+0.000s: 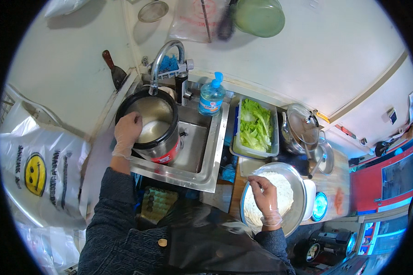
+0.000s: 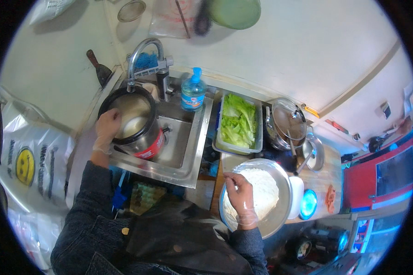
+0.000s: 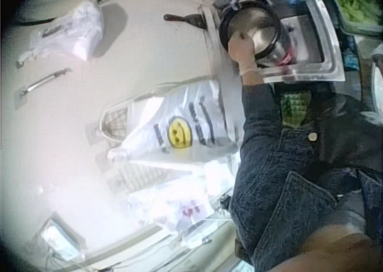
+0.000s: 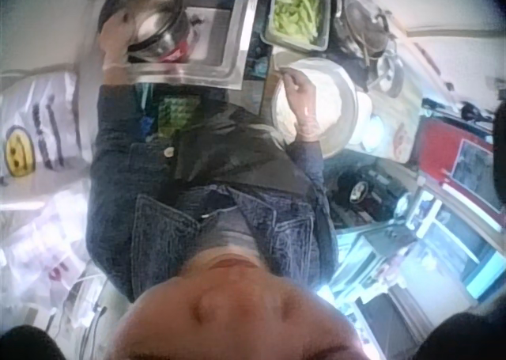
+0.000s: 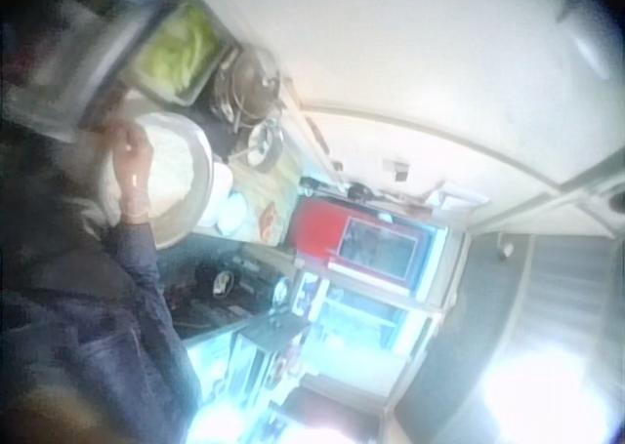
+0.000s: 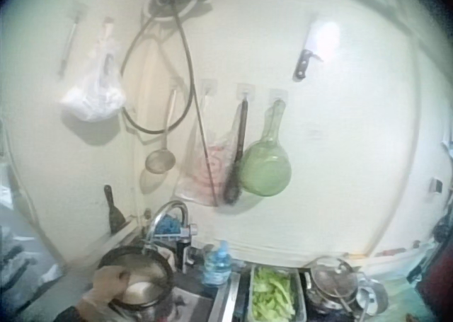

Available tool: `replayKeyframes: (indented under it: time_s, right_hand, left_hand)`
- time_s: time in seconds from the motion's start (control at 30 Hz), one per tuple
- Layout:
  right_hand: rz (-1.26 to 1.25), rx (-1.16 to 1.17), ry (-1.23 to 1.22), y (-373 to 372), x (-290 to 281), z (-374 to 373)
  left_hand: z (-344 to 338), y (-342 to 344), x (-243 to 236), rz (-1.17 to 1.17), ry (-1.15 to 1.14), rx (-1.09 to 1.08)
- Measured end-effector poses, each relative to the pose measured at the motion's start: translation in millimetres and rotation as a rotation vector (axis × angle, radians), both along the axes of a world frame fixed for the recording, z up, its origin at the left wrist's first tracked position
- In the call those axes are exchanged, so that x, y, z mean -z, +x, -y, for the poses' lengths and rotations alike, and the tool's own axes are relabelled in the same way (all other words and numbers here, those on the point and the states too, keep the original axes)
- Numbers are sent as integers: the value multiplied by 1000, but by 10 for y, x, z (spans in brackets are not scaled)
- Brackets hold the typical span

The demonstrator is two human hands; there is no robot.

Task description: The person fries food items in a deep fryer using a yellow-handled slotted spoon, then transfers them to a metal tray. Later, the person washes a rice cooker pot at a sink, rinses it, and adds rice from a bowl into the pot.

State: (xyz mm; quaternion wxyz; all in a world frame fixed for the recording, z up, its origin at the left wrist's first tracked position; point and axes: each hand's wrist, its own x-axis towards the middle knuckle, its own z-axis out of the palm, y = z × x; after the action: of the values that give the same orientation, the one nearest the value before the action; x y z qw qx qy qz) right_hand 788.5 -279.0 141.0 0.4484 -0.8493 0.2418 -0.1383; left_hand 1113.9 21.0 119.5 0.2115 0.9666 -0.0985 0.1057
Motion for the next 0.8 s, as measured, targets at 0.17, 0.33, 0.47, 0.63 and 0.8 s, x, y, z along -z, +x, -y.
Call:
replayKeyframes:
  time_s: [0.17,0.33,0.47,0.63,0.8]
  right_hand:
    - [9,-35,-2,66,62,5]
    - [-8,-50,-4,92,60,14]
    - [-18,-64,-28,124,63,24]
    - [53,103,207,-95,-41,425]
    - [552,563,702,-1271,16,1311]
  left_hand:
    - [-11,5,18,49,-66,20]
    - [-8,12,1,33,-37,22]
    - [-29,41,59,16,-41,15]
    - [-118,196,272,32,-40,53]
    - [-252,351,417,50,-119,217]
